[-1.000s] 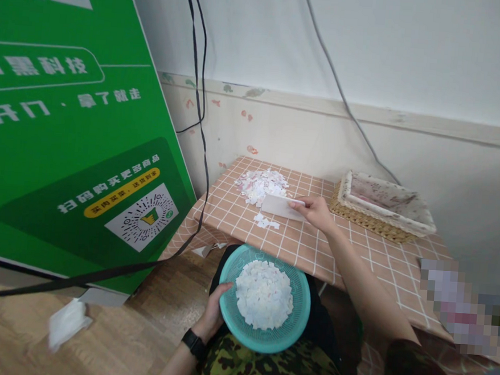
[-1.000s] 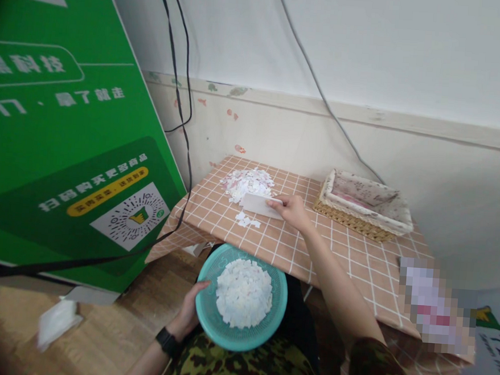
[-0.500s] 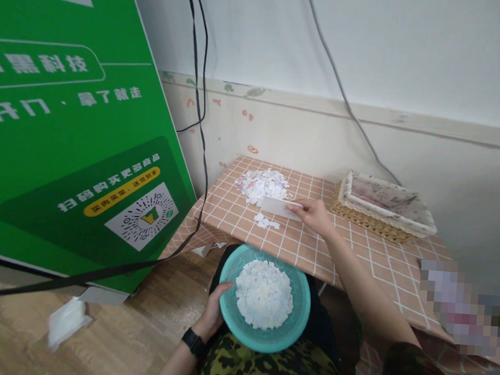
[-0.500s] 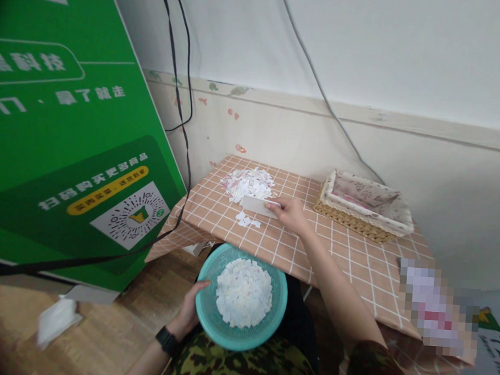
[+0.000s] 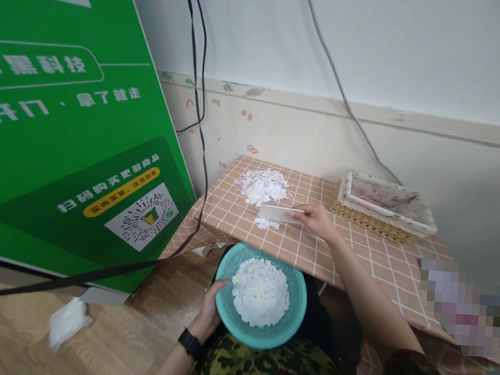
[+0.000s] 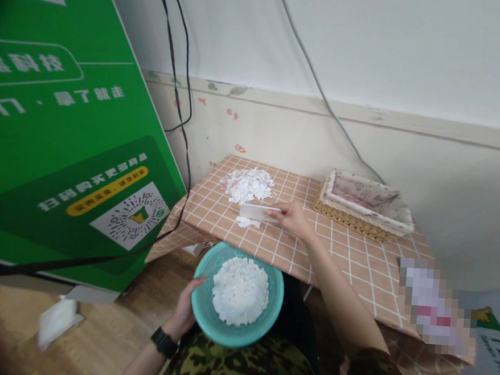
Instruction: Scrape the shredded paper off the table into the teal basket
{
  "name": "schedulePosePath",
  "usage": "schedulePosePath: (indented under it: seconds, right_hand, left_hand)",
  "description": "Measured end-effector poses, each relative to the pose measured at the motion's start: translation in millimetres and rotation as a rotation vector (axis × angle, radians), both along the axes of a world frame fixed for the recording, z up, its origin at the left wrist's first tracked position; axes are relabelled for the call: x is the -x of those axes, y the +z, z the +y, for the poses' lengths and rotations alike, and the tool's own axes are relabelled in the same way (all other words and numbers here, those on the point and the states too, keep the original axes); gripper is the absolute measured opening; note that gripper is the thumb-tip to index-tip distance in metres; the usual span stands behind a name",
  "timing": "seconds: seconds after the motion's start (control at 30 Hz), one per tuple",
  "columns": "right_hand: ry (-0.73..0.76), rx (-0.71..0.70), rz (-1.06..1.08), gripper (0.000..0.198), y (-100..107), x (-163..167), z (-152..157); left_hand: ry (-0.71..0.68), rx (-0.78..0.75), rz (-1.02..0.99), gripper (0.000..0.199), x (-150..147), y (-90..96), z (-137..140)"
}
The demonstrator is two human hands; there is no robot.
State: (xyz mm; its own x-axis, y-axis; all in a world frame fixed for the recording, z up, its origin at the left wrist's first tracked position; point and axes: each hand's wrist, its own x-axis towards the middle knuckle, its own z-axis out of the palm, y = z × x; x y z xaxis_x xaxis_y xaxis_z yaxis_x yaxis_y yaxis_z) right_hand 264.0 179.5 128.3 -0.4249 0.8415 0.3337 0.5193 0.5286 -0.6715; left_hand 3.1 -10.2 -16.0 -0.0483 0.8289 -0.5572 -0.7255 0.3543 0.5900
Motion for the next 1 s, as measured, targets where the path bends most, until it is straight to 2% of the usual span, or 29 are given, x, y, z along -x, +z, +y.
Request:
schedulePosePath:
  seconds: [0.13, 0.27, 0.53, 0.67, 0.87, 1.0]
  right_hand:
    - [-0.141, -0.079, -0.013, 0.032, -7.1, -17.4, -21.9]
    - [-0.187, -0.093, -0.025, 0.031, -18.3, -29.4, -43.1]
    - [-0.133, -0.084, 0.003, 0.025, -14.0, -13.8, -62.2]
    - [-0.027, -0.061, -0.022, 0.023, -9.0, -8.1, -70.3]
    - [-0.117, -0.139, -0.034, 0.023, -11.0, -8.4, -80.8]
    - [0.030, -0.060, -0.022, 0.026, -10.2, 6.2, -98.3]
  left_hand:
    - [0.060, 0.025, 0.045, 0.011, 6.7, 12.1, 1.4]
    - [0.078, 0.018, 0.032, 0.011, 12.4, 22.2, 2.4]
    - [0.032, -0.014, 0.035, 0.014, 16.3, 28.7, 7.8]
    - [-0.006, -0.024, 0.036, 0.015, 20.9, 39.7, 11.5]
    - [-0.005, -0.050, 0.049, 0.013, 28.6, 50.0, 12.2]
    - [-0.014, -0.054, 0.069, 0.014, 32.0, 49.0, 13.3]
